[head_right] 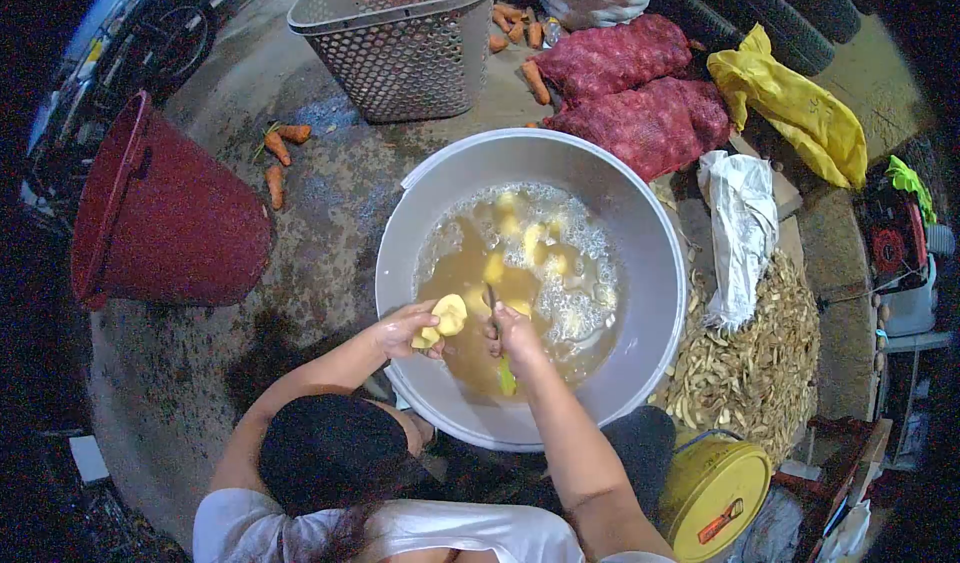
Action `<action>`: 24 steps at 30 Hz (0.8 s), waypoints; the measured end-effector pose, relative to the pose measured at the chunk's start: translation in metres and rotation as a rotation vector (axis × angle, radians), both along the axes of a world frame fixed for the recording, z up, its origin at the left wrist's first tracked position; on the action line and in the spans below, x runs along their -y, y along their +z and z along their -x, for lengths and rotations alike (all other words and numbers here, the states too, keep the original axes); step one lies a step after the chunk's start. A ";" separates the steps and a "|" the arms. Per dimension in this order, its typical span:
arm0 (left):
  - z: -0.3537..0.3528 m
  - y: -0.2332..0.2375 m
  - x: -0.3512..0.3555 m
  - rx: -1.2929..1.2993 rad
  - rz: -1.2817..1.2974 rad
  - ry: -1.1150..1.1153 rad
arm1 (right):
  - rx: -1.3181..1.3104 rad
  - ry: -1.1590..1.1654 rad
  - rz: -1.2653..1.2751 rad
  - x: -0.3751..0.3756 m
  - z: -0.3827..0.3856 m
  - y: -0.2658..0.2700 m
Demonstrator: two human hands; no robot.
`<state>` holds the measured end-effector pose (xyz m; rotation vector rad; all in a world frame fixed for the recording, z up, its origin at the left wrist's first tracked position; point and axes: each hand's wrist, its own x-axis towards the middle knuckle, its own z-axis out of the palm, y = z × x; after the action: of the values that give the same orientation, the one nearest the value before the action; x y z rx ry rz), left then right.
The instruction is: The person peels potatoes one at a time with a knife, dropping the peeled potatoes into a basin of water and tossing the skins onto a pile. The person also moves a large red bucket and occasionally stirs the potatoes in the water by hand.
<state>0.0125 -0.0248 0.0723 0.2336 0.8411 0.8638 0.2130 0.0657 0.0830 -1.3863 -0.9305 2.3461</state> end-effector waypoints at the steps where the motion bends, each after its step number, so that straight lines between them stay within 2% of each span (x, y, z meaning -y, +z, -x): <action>1: 0.001 0.004 0.000 0.027 -0.005 0.026 | 0.065 0.090 -0.002 -0.003 -0.004 0.001; 3: 0.003 0.004 0.000 0.053 -0.010 0.055 | 0.130 0.183 -0.005 -0.005 -0.007 0.002; 6: 0.003 -0.002 0.000 0.084 -0.033 0.039 | 0.196 0.263 -0.224 -0.001 -0.011 0.011; 7: 0.003 -0.001 0.000 0.063 -0.040 0.040 | 0.196 0.262 -0.223 0.001 -0.011 0.016; 9: 0.004 0.002 -0.001 0.041 -0.047 0.038 | 0.097 0.463 -0.335 0.007 -0.010 0.028; 10: 0.004 0.004 -0.001 0.062 -0.059 0.047 | 0.095 0.460 -0.334 0.011 -0.010 0.027; 12: 0.005 0.004 -0.001 0.083 -0.073 0.053 | 0.141 0.569 -0.625 0.017 -0.006 0.030; 13: 0.005 0.003 0.001 0.108 -0.063 0.075 | 0.167 0.611 -0.524 0.016 -0.004 0.040; 14: 0.005 0.002 0.002 0.133 -0.054 0.098 | 0.167 0.611 -0.524 0.018 -0.002 0.039; 16: 0.005 0.004 0.002 0.148 -0.060 0.103 | 0.148 0.560 -0.746 0.023 0.000 0.031; 19: 0.006 0.000 0.003 0.175 -0.067 0.109 | 0.049 0.467 -0.727 0.023 0.003 0.021; 24: 0.004 0.003 0.003 0.221 -0.030 0.129 | 0.105 0.536 -0.797 0.020 0.006 0.029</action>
<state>0.0081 -0.0280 0.0754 0.1082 0.6427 1.0035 0.2066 0.0455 0.1123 -0.9928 -2.1689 1.8075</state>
